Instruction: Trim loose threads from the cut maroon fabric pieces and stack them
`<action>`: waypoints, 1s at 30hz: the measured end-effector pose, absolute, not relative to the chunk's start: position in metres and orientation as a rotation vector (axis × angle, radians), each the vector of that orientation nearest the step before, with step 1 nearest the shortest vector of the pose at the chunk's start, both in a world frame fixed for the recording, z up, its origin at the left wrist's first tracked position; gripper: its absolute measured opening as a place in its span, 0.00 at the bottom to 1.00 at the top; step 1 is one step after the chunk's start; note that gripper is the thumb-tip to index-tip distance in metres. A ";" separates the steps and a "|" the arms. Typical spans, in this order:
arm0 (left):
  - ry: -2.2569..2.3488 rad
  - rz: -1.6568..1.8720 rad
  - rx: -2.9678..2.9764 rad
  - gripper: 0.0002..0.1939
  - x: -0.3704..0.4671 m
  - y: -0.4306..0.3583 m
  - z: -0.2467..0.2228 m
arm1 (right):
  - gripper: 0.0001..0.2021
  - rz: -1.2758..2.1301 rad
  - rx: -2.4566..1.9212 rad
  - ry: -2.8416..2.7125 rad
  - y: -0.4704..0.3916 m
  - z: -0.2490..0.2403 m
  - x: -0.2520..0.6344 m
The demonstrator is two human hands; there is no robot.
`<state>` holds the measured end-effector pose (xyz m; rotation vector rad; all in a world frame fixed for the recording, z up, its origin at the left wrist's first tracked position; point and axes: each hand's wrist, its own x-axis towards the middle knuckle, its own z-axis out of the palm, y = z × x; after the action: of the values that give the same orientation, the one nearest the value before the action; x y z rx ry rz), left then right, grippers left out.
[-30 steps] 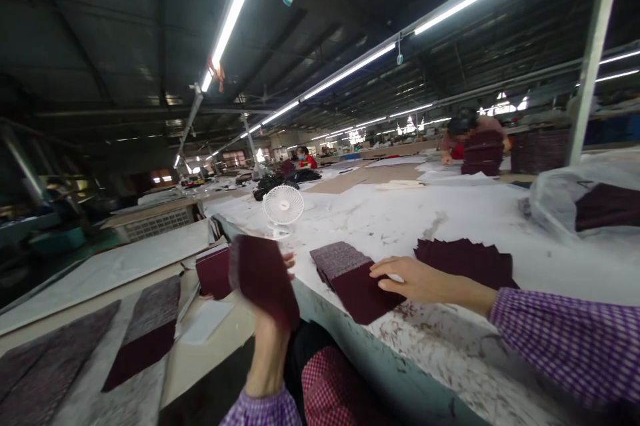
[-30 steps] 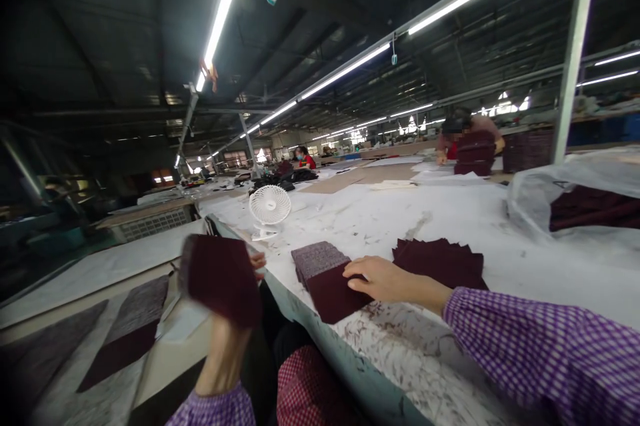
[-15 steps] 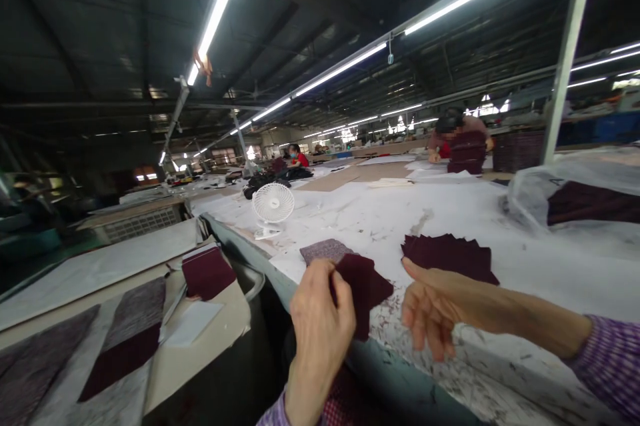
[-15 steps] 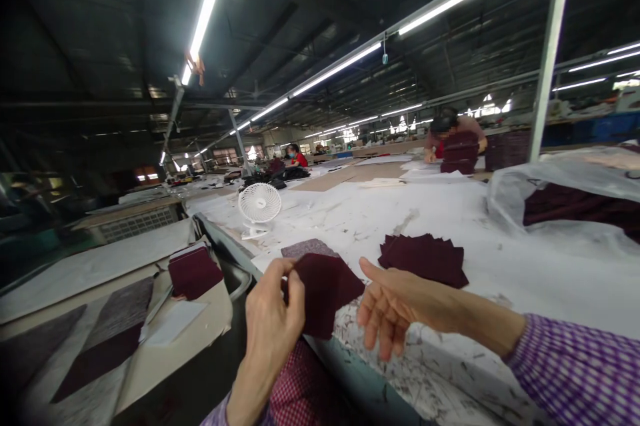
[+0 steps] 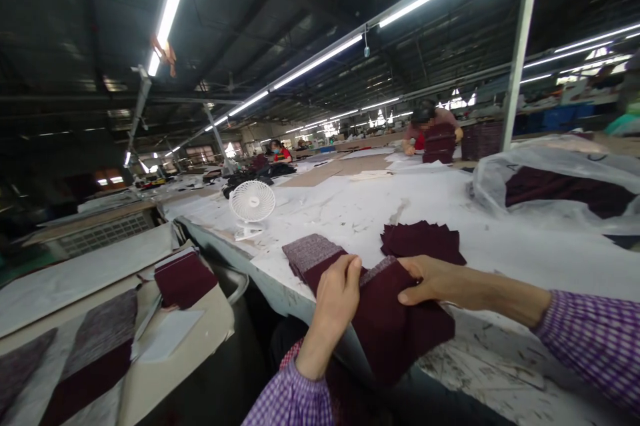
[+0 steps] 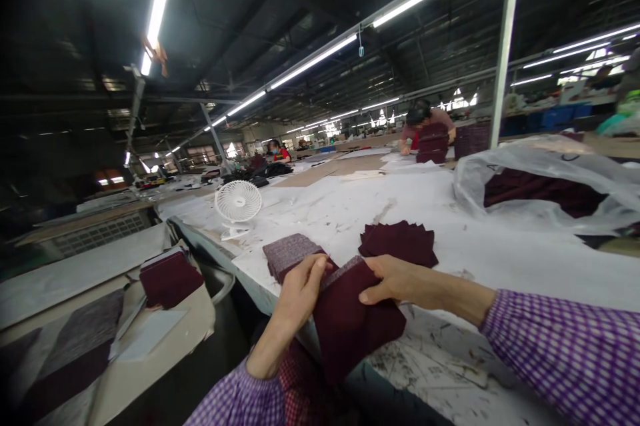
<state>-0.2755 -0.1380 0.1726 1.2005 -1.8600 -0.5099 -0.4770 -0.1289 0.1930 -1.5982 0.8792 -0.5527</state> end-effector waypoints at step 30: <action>-2.426 -0.056 1.192 0.15 -0.320 -0.154 0.141 | 0.10 -0.378 -2.997 1.185 -0.171 0.163 -0.516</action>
<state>-0.3203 -0.1536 0.1414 1.1922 -2.4259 -0.0564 -0.5160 -0.1706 0.1626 -2.9966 1.1852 -0.3779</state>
